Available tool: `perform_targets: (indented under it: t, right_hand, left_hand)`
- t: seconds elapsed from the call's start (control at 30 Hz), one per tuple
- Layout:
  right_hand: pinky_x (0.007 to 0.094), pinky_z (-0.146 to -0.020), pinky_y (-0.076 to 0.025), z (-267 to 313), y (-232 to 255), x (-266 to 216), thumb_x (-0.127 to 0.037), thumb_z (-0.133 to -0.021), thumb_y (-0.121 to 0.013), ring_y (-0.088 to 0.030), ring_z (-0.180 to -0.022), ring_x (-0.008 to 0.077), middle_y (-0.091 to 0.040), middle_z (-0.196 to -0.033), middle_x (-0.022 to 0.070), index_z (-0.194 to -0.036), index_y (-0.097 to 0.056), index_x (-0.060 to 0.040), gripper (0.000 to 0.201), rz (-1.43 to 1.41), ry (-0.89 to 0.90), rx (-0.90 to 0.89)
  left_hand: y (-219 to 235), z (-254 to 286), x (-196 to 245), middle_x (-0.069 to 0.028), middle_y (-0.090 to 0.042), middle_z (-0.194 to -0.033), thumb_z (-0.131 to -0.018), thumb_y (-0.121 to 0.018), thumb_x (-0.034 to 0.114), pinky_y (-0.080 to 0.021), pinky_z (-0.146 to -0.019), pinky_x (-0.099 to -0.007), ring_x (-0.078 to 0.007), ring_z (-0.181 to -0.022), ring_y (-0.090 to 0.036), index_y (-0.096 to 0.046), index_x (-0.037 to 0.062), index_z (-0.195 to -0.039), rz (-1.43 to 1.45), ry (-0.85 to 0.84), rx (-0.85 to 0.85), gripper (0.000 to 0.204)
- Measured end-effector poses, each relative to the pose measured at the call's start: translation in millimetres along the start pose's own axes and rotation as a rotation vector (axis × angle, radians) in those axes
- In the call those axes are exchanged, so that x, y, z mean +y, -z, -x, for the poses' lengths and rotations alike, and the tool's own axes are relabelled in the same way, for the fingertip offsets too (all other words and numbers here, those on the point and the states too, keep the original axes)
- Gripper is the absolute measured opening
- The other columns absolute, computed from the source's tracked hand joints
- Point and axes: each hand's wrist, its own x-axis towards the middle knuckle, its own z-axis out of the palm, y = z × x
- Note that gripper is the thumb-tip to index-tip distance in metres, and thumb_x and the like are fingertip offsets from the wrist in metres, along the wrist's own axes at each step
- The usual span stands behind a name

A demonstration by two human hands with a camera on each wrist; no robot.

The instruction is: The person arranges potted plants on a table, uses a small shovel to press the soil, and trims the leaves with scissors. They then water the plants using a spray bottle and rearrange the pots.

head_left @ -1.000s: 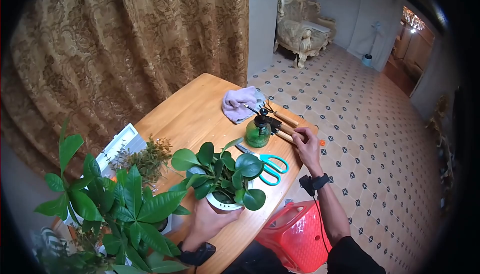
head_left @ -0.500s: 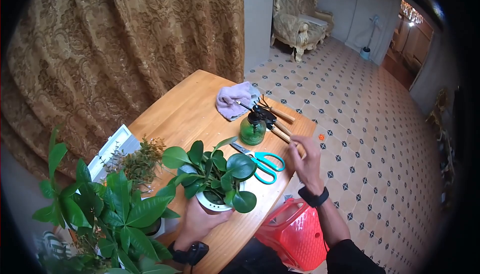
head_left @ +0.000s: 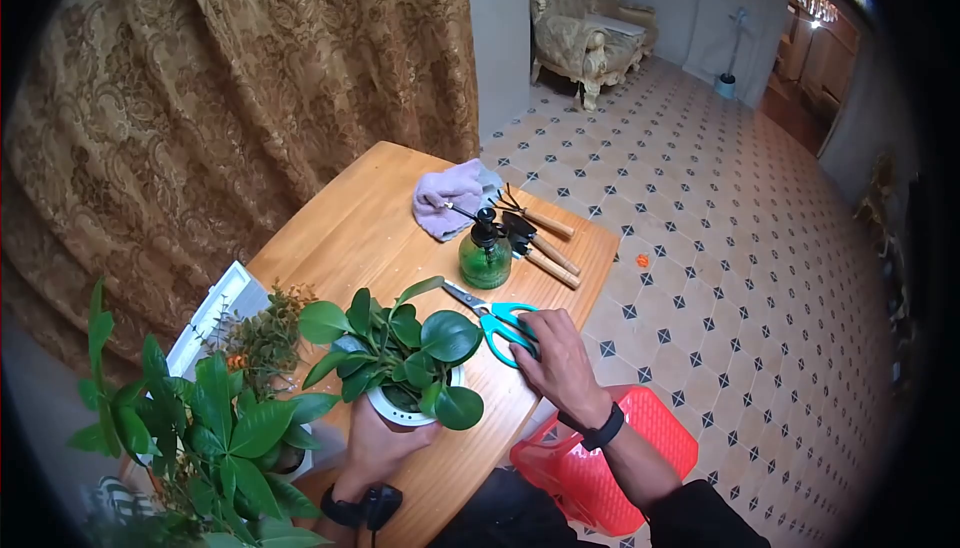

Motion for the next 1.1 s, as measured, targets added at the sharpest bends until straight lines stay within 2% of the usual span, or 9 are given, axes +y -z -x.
perform_targets:
  t: [0.3, 0.4, 0.47, 0.53, 0.57, 0.6, 0.67, 0.8, 1.1]
  right_hand:
    - [0.0461, -0.075, -0.051, -17, 18, 3, -0.022, -0.078, -0.077, -0.063, -0.083, 0.0379, -0.062, -0.088, 0.0185, -0.104, -0.067, 0.0014, 0.036, 0.164, -0.055, -0.246]
    - [0.0473, -0.070, -0.052, -22, 15, 7, -0.024, -0.076, -0.076, -0.064, -0.073, 0.0402, -0.065, -0.079, 0.0186, -0.094, -0.069, 0.0023, 0.032, 0.000, -0.093, -0.162]
    - [0.0406, -0.067, -0.054, -25, 22, 9, -0.022, -0.078, -0.075, -0.068, -0.068, 0.0317, -0.068, -0.077, 0.0168, -0.097, -0.070, 0.0040, 0.032, 0.001, -0.079, -0.181]
    - [0.0322, -0.066, -0.054, -26, 33, 7, -0.019, -0.082, -0.075, -0.068, -0.070, 0.0180, -0.070, -0.082, 0.0131, -0.105, -0.070, 0.0064, 0.034, -0.391, -0.462, -0.310]
    - [0.0272, -0.067, -0.054, -24, 36, 16, -0.016, -0.089, -0.073, -0.066, -0.074, 0.0095, -0.072, -0.088, 0.0092, -0.113, -0.069, 0.0077, 0.034, -0.522, -0.517, -0.380]
    - [0.0272, -0.067, -0.054, -21, 38, 18, -0.016, -0.089, -0.073, -0.066, -0.074, 0.0095, -0.072, -0.088, 0.0092, -0.113, -0.069, 0.0077, 0.034, -0.523, -0.518, -0.385]
    - [0.0272, -0.071, -0.054, -17, 42, 19, -0.013, -0.093, -0.071, -0.066, -0.077, 0.0103, -0.073, -0.095, 0.0082, -0.116, -0.069, 0.0064, 0.030, -0.968, -0.691, -0.382]
    - [0.0231, -0.070, -0.050, -12, 33, 14, -0.025, -0.096, -0.072, -0.060, -0.080, 0.0087, -0.072, -0.110, 0.0095, -0.126, -0.061, 0.0011, 0.042, -1.329, -0.718, -0.428]
    - [0.0207, -0.068, -0.045, -9, 29, 18, -0.033, -0.094, -0.073, -0.056, -0.079, 0.0066, -0.071, -0.113, 0.0079, -0.128, -0.058, -0.0022, 0.048, -1.194, -0.556, -0.466]
  left_hand:
    - [6, 0, -15, -0.0103, -0.069, -0.116, -0.067, -0.092, 0.015, -0.053, -0.096, -0.0349, -0.0194, -0.104, -0.067, -0.059, -0.0014, -0.121, 0.025, 0.048, -0.027, 0.066]
    - [6, 0, -7, -0.0105, -0.069, -0.115, -0.067, -0.092, 0.015, -0.053, -0.095, -0.0350, -0.0196, -0.103, -0.067, -0.060, -0.0011, -0.120, -0.046, 0.035, -0.026, 0.064]
    - [8, -1, -11, -0.0107, -0.069, -0.114, -0.068, -0.091, 0.015, -0.053, -0.094, -0.0351, -0.0195, -0.103, -0.067, -0.060, -0.0011, -0.120, -0.032, 0.032, -0.031, 0.063]
    - [10, 0, -12, -0.0109, -0.070, -0.114, -0.069, -0.091, 0.015, -0.053, -0.094, -0.0352, -0.0195, -0.103, -0.067, -0.060, -0.0011, -0.120, -0.022, 0.031, -0.035, 0.062]
    - [11, 0, -10, -0.0105, -0.070, -0.113, -0.070, -0.091, 0.015, -0.053, -0.094, -0.0353, -0.0191, -0.104, -0.067, -0.061, -0.0007, -0.120, -0.058, 0.043, -0.049, 0.060]
    - [12, 0, -8, -0.0102, -0.071, -0.112, -0.071, -0.090, 0.015, -0.053, -0.094, -0.0354, -0.0187, -0.104, -0.067, -0.062, -0.0002, -0.119, -0.093, 0.055, -0.065, 0.059]
    - [11, -1, 4, -0.0095, -0.071, -0.112, -0.072, -0.089, 0.014, -0.053, -0.094, -0.0353, -0.0183, -0.104, -0.067, -0.062, 0.0002, -0.119, -0.091, 0.072, -0.075, 0.056]
    - [14, -1, 12, -0.0116, -0.069, -0.117, -0.066, -0.092, 0.014, -0.052, -0.097, -0.0368, -0.0210, -0.106, -0.066, -0.059, -0.0009, -0.124, 0.082, 0.206, -0.116, 0.069]
    - [23, -1, 4, -0.0107, -0.069, -0.117, -0.066, -0.090, 0.013, -0.052, -0.097, -0.0365, -0.0207, -0.106, -0.066, -0.059, -0.0007, -0.122, 0.017, 0.122, -0.158, 0.066]
